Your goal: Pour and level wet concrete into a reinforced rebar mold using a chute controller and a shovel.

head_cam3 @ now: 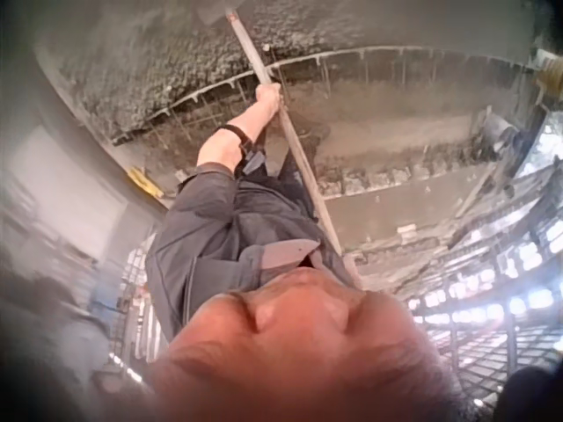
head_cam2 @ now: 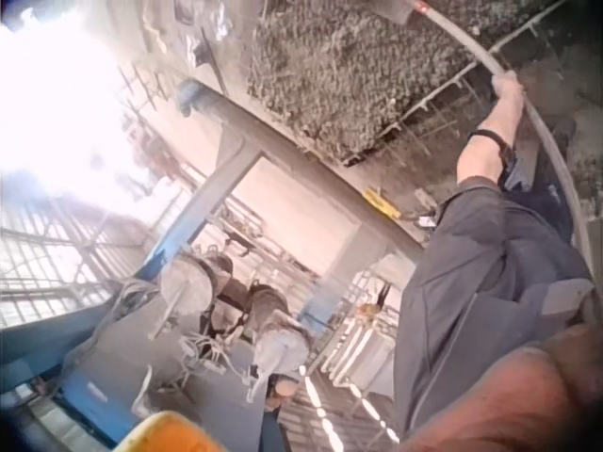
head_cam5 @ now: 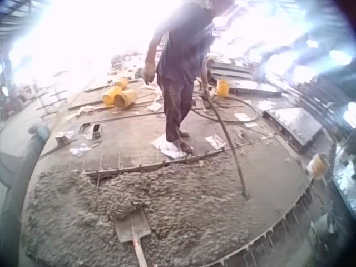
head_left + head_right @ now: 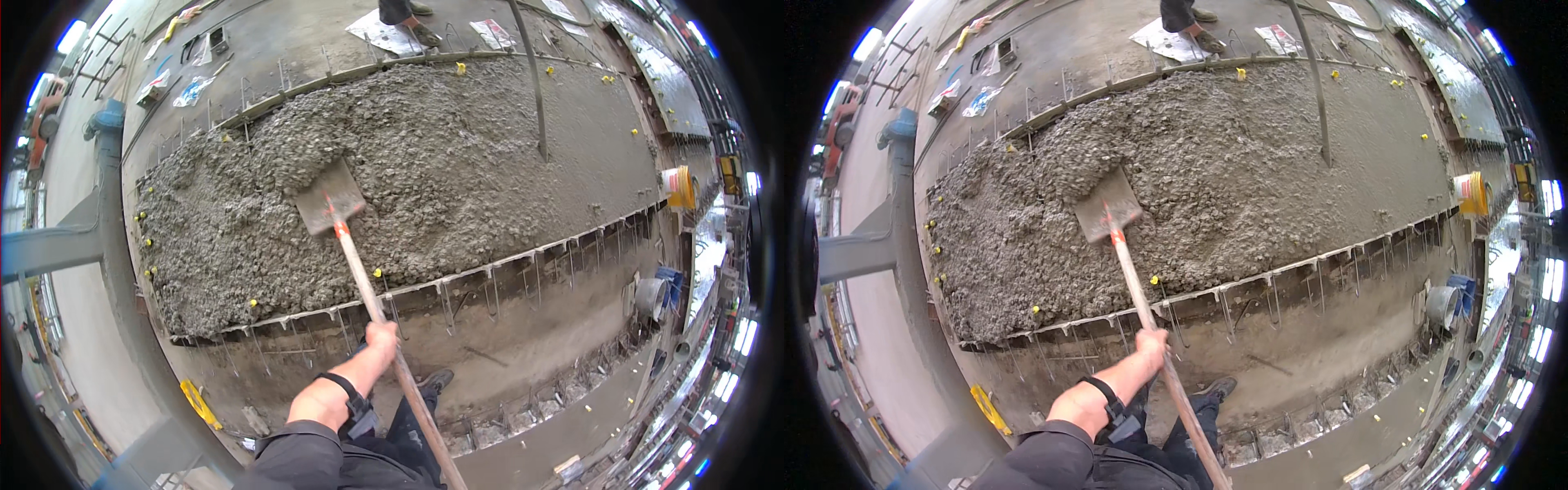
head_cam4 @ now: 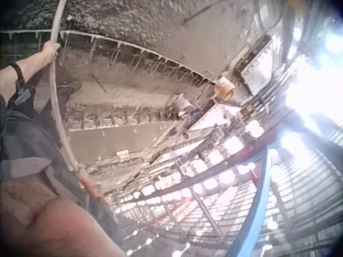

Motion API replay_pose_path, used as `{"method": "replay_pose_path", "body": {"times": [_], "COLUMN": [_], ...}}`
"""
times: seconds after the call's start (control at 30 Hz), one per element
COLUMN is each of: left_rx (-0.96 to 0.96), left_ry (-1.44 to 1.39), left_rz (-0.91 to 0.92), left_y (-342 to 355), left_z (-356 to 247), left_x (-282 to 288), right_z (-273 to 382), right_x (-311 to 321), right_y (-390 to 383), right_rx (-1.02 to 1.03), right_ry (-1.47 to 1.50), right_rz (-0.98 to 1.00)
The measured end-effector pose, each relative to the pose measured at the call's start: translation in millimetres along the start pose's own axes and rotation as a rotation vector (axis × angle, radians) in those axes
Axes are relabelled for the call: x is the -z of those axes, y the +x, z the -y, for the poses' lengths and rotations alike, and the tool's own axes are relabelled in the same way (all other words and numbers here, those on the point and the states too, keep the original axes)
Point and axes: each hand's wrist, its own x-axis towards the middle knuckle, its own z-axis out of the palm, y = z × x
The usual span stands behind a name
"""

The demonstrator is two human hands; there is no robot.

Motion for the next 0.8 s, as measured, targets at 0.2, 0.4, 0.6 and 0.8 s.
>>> {"method": "replay_pose_path", "body": {"times": [0.2, 0.4, 0.6, 0.8], "left_rx": [-0.087, -0.066, 0.006, -0.206], "left_ry": [-0.158, -0.393, -0.822, -0.495], "left_rz": [0.073, 0.156, 0.658, 0.048], "left_y": [46.4, -20.8, -30.1, -17.5], "left_z": [-16.0, -37.3, -138.3, -162.2], "left_x": [31.5, 27.5, 63.2, 113.4], "right_z": [-9.3, -5.5, 35.3, 216.3], "right_x": [-51.5, -11.6, 31.8, 69.7], "right_y": [83.8, 93.3, 95.2, 55.7], "right_rx": [0.049, 0.156, 0.316, 0.463], "right_ry": [-0.248, -0.222, -0.165, -0.086], "right_rz": [0.122, -0.149, -0.475, -0.351]}}
